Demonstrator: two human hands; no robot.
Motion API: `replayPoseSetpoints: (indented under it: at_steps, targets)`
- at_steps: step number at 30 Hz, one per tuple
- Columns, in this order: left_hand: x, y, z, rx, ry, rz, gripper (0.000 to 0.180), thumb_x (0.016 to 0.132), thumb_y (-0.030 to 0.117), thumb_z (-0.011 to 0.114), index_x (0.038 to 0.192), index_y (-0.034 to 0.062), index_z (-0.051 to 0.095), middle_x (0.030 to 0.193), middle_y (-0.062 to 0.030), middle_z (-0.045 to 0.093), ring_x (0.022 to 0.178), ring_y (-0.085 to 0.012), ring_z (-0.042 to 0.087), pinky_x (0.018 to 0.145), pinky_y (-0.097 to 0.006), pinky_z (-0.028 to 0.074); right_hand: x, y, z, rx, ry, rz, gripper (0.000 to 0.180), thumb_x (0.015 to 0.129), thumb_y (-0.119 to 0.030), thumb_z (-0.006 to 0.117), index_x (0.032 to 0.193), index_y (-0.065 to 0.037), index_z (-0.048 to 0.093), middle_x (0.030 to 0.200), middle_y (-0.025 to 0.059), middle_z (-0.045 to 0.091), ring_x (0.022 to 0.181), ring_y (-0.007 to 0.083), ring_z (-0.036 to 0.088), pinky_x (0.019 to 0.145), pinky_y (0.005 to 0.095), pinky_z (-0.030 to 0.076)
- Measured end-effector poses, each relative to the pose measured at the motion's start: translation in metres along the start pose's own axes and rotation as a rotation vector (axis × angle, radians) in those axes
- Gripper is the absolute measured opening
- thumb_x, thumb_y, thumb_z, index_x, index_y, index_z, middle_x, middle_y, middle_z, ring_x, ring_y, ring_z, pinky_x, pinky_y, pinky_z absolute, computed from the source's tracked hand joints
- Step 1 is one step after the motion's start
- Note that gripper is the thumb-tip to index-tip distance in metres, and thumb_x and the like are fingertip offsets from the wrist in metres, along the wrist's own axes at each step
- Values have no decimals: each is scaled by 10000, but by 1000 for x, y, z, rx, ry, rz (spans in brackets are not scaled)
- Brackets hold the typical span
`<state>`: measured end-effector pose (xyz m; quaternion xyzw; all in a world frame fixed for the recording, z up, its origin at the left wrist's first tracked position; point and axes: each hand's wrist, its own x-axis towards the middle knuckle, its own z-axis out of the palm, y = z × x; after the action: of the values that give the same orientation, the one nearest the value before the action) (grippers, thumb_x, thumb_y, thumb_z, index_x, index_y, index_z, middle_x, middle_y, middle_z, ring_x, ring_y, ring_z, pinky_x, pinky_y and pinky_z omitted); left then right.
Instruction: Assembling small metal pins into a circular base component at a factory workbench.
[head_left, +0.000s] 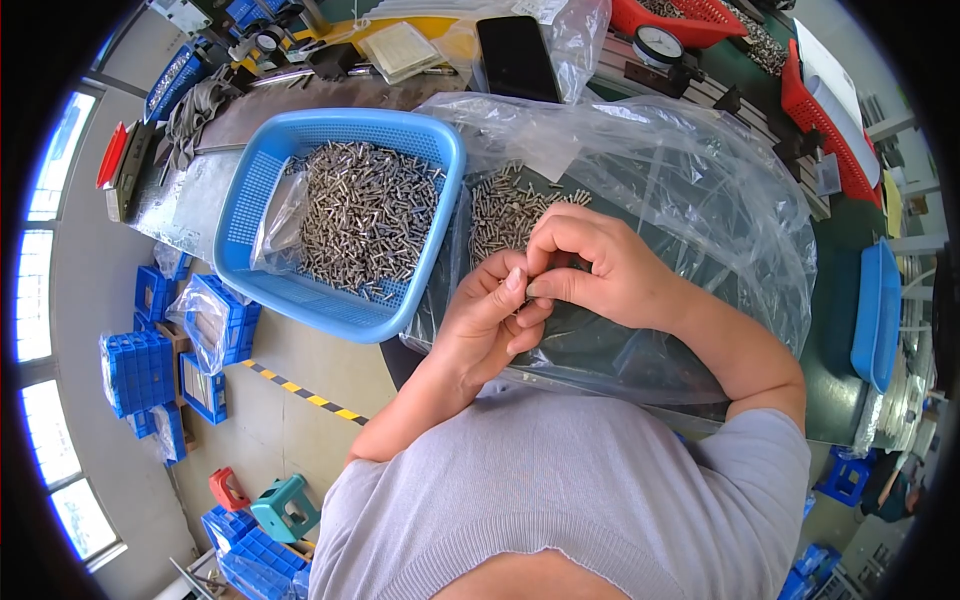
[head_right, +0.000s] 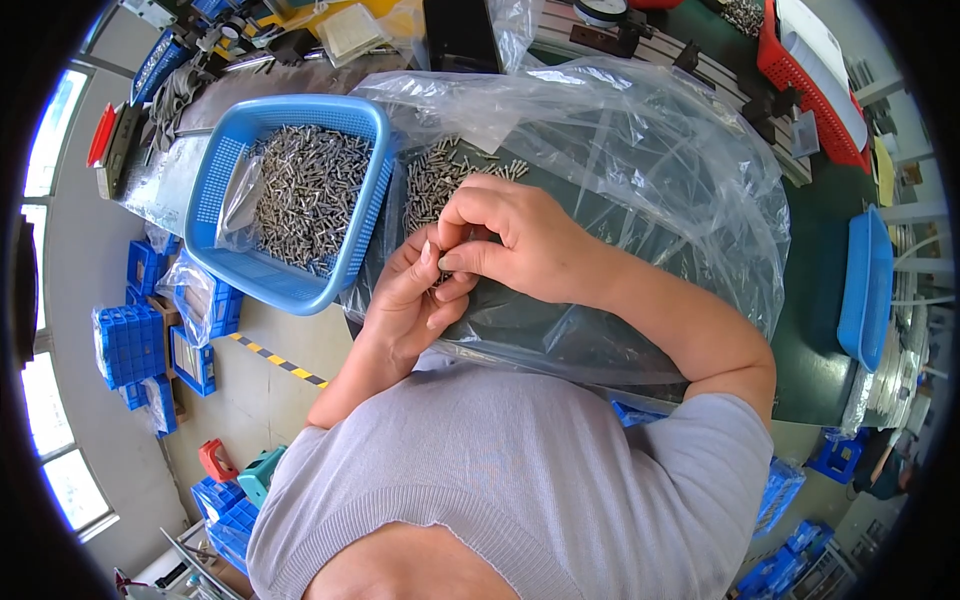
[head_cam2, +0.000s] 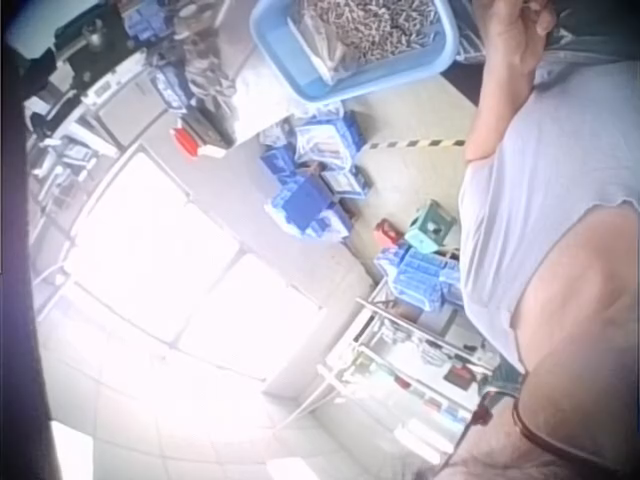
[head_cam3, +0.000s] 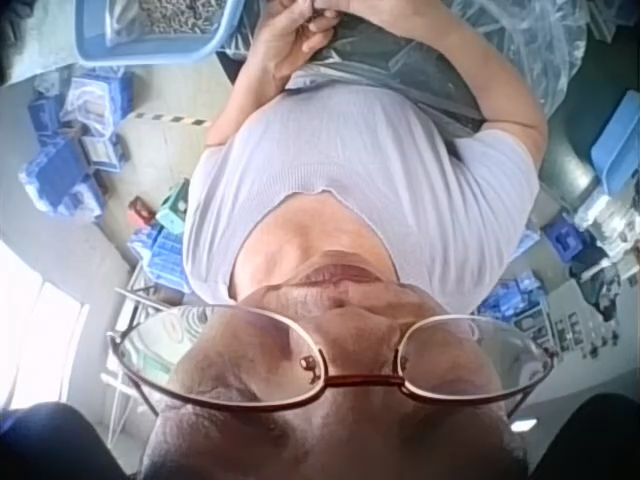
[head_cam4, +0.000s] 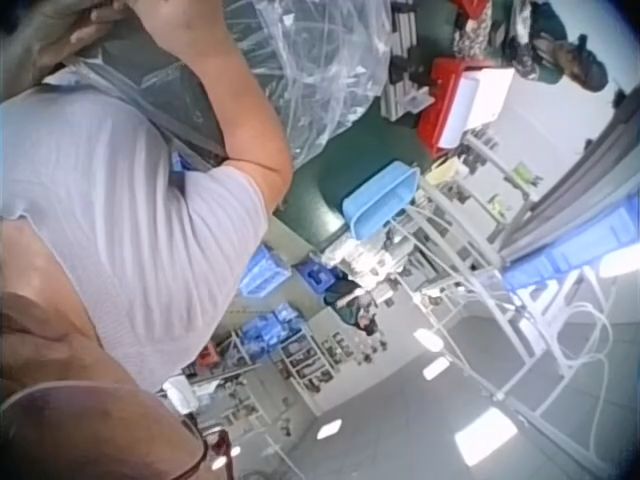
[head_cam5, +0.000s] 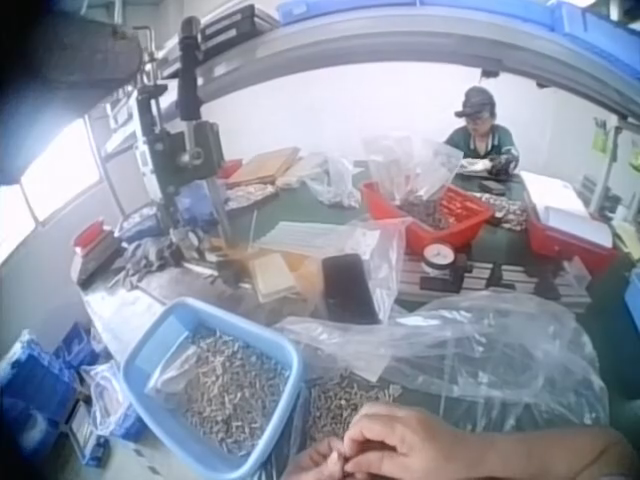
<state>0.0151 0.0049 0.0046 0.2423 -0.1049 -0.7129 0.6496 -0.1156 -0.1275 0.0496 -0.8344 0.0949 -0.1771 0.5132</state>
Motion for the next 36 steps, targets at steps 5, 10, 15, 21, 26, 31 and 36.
replayPoseSetpoints:
  at_steps: [5, 10, 15, 21, 26, 31, 36]
  targets:
    - [1, 1, 0, 26, 12, -34, 264, 898, 300, 605, 966, 61, 515, 800, -47, 536, 615, -83, 444, 433, -197, 325, 2, 9, 0, 56, -40, -25, 150, 773, -67, 684, 850, -40, 559, 871, 38, 540, 809, 161, 531, 696, 277, 438]
    - [0, 2, 3, 8, 24, -73, 307, 896, 332, 602, 1010, 58, 525, 803, -46, 539, 620, -84, 445, 440, -200, 329, -2, 7, 1, 5, 13, -60, 153, 766, -60, 693, 840, -38, 560, 873, 38, 542, 788, 162, 534, 687, 277, 440]
    - [-2, -2, 1, 40, 6, -5, 295, 912, 319, 577, 1032, 54, 527, 843, -46, 552, 660, -90, 454, 472, -205, 350, -5, 5, -1, -2, 62, -53, 142, 772, -58, 692, 828, -40, 563, 862, 40, 547, 770, 164, 537, 679, 279, 442]
    - [-5, 0, 2, -42, -43, 57, 229, 927, 240, 556, 1043, 46, 520, 931, -71, 551, 727, -104, 465, 522, -199, 380, -7, 10, -3, 19, 92, -261, 91, 803, -58, 671, 829, -38, 586, 815, 30, 540, 732, 131, 521, 644, 254, 426]
    - [-8, 5, 4, -162, -132, 110, 203, 911, 177, 576, 1056, 45, 523, 994, -96, 548, 755, -109, 467, 571, -193, 425, -9, 13, -1, -12, 196, 14, 75, 813, -55, 651, 832, -19, 589, 789, 41, 549, 686, 121, 521, 620, 242, 420]
    - [-10, 11, 14, -138, -154, 119, 235, 915, 166, 570, 1118, 50, 548, 984, -87, 569, 758, -110, 473, 586, -201, 423, -10, 17, 4, -121, 165, -89, 85, 788, -36, 662, 826, -23, 587, 784, 48, 553, 669, 132, 528, 586, 249, 420]
    - [-17, 20, 24, -158, -143, 145, 250, 930, 246, 549, 1084, 49, 548, 949, -81, 547, 746, -119, 463, 566, -220, 405, -11, 15, 6, -107, 140, -57, 77, 779, -29, 657, 820, -26, 592, 781, 50, 544, 670, 146, 527, 583, 260, 415]
